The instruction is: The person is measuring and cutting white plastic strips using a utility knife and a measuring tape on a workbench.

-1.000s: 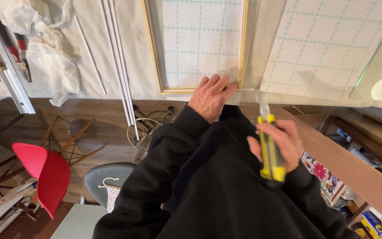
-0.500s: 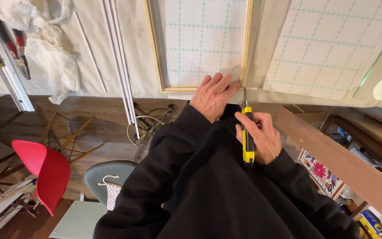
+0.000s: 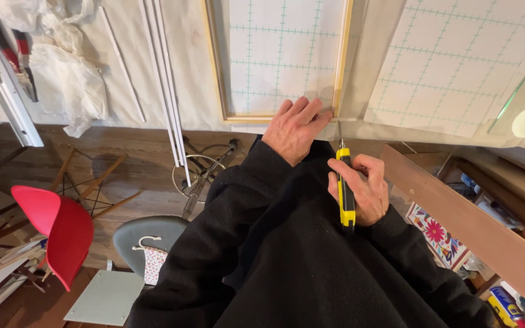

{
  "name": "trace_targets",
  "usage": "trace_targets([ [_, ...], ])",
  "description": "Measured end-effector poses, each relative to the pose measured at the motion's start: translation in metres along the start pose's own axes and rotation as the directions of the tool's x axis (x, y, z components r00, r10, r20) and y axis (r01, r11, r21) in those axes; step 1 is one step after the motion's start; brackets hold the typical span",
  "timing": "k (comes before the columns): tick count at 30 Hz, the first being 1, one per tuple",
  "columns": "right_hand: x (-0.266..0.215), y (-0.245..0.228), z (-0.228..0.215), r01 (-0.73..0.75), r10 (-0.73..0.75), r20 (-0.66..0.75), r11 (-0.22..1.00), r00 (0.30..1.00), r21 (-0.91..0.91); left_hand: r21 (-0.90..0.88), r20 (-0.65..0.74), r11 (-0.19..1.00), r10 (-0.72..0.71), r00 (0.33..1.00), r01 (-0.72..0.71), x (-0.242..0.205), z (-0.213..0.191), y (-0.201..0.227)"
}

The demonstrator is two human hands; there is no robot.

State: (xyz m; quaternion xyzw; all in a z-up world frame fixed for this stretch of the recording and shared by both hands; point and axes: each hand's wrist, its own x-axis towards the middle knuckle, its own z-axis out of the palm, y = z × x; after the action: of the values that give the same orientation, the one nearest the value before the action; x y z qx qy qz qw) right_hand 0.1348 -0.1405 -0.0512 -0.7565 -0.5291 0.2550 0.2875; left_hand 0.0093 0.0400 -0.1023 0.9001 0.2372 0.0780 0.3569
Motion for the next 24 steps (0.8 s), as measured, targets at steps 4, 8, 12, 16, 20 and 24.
trace_targets([
  [4, 0.001, 0.002, 0.003, 0.016, -0.016, 0.001, 1.0, 1.0, -0.01, 0.008, 0.003, 1.0, -0.012, 1.0, 0.012, 0.001, 0.001, -0.001],
  [8, 0.004, 0.001, 0.003, -0.004, 0.004, 0.023, 1.0, 1.0, -0.02, 0.014, 0.004, 1.0, -0.013, 1.0, 0.013, 0.001, -0.001, -0.001],
  [12, 0.006, 0.002, 0.005, 0.024, -0.024, 0.013, 1.0, 1.0, -0.015, 0.009, 0.014, 1.0, -0.013, 1.0, 0.013, 0.002, -0.002, 0.0],
  [16, 0.009, 0.0, 0.006, 0.014, -0.014, 0.014, 1.0, 1.0, -0.01, 0.007, 0.024, 1.0, -0.019, 1.0, 0.019, 0.002, -0.003, -0.001],
  [20, 0.011, -0.001, 0.006, 0.011, -0.011, 0.021, 1.0, 1.0, -0.015, 0.01, 0.019, 1.0, -0.012, 1.0, 0.011, 0.002, -0.002, -0.001],
  [24, 0.011, 0.0, 0.007, -0.008, 0.009, 0.048, 1.0, 0.999, -0.02, 0.009, 0.013, 1.0, -0.011, 1.0, 0.011, 0.001, 0.0, -0.002],
])
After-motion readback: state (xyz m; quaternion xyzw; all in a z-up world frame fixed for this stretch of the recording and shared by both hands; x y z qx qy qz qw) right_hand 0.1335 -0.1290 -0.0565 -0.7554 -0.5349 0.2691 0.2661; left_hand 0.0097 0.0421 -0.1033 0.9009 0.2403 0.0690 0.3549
